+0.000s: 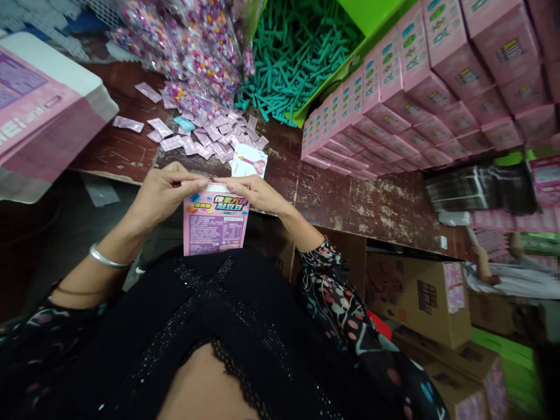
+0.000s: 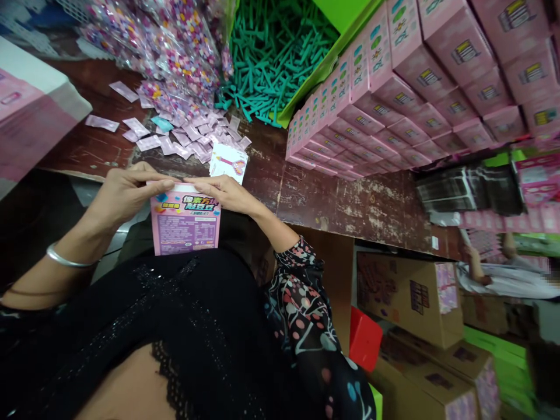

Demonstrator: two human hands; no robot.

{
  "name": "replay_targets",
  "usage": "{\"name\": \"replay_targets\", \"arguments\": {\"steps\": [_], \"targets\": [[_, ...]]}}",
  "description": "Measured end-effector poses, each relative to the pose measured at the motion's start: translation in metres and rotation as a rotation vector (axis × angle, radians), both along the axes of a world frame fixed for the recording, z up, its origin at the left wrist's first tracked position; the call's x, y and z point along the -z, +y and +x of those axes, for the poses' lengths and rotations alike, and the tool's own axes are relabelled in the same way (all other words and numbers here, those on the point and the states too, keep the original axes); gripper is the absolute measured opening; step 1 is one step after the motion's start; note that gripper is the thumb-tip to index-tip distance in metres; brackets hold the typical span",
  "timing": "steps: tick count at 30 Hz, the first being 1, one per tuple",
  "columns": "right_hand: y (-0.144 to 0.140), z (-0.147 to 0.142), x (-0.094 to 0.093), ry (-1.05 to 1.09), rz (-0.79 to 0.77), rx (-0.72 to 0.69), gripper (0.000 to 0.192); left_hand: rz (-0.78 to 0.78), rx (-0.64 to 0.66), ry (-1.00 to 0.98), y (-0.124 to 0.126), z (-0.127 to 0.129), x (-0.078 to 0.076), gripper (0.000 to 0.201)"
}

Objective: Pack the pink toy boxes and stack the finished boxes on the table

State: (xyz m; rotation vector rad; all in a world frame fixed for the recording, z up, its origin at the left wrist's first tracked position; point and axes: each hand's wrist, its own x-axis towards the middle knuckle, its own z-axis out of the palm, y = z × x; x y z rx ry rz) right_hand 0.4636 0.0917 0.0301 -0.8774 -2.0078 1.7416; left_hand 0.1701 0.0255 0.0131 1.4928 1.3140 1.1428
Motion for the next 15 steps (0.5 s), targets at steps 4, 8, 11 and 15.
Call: {"name": "replay_targets", "arguments": {"steps": [4,8,11,15], "targets": [[-0.004,0.001,0.003,-0.001,0.048,-0.01,0.075,-0.038,-0.009,-0.038,0.001,0.005,0.0,0.046],[-0.023,0.007,0.004,-0.091,0.179,0.006,0.077,-0.04,0.083,0.032,-0.005,-0.003,0.001,0.06],[-0.04,0.012,0.003,-0.183,0.299,0.002,0.072,-0.042,0.189,0.032,-0.017,-0.013,0.002,0.057],[-0.049,0.015,0.002,-0.193,0.339,0.012,0.063,-0.07,0.258,-0.068,-0.034,-0.013,0.004,0.053]]}}
